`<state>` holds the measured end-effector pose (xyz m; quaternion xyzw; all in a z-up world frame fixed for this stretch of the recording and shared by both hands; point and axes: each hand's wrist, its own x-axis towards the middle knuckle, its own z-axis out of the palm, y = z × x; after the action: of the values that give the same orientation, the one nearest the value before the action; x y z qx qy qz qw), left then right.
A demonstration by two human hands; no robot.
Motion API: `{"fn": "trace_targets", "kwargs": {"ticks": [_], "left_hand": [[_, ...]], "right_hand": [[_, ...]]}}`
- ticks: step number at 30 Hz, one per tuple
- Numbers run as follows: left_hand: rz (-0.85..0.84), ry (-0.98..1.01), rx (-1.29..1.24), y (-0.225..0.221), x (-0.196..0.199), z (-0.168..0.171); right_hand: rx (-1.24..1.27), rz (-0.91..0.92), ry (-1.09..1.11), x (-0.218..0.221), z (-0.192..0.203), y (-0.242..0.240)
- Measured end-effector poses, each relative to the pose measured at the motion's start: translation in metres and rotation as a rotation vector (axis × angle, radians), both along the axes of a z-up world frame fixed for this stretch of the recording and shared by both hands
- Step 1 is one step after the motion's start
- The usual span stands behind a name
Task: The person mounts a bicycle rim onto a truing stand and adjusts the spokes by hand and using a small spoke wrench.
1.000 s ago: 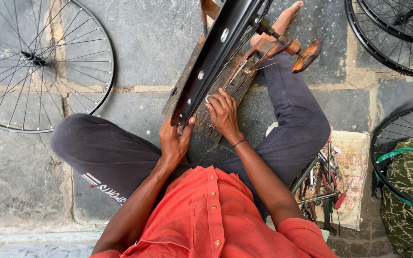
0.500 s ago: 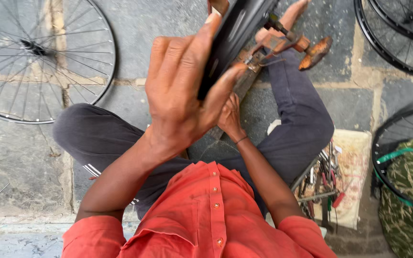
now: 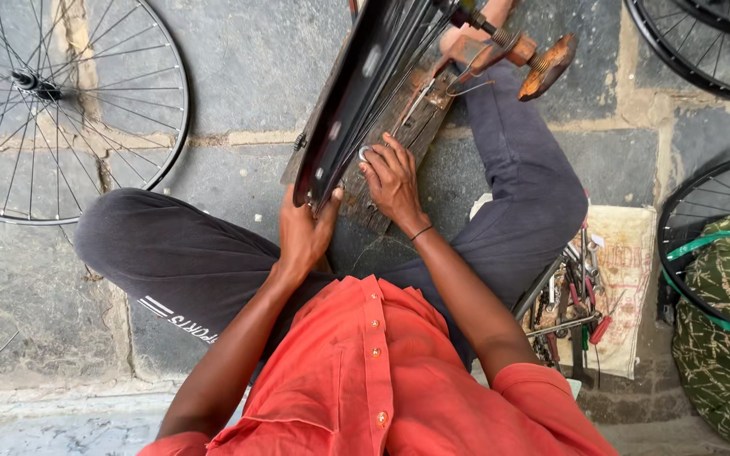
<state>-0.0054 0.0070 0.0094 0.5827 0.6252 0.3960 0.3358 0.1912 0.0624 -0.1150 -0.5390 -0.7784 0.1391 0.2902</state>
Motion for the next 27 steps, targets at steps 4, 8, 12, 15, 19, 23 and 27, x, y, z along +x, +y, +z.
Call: {"fn": "trace_targets", "kwargs": {"ticks": [4, 8, 12, 15, 19, 23, 27], "left_hand": [[-0.012, -0.131, 0.002, 0.004, 0.000, 0.002], [-0.028, 0.095, 0.176, -0.014, -0.016, 0.040], [-0.033, 0.088, 0.392, -0.025, -0.027, 0.075], [-0.092, -0.008, 0.448, -0.019, -0.020, 0.085], [-0.059, -0.134, 0.498, 0.006, -0.009, 0.113], [-0.069, -0.296, 0.507, 0.030, 0.001, 0.160], [0.014, -0.299, 0.462, 0.040, 0.015, 0.185]], "right_hand": [[0.020, -0.002, -0.007, -0.001, 0.008, -0.001], [-0.019, -0.020, 0.155, -0.006, 0.040, -0.014], [0.043, 0.093, 0.291, -0.013, 0.118, -0.032], [0.245, 0.279, 0.345, -0.021, 0.182, -0.018], [0.376, 0.375, 0.348, -0.031, 0.249, 0.009], [-0.121, 0.607, 0.631, -0.011, 0.305, 0.038], [-0.639, 0.769, 0.851, 0.003, 0.335, 0.071]]}}
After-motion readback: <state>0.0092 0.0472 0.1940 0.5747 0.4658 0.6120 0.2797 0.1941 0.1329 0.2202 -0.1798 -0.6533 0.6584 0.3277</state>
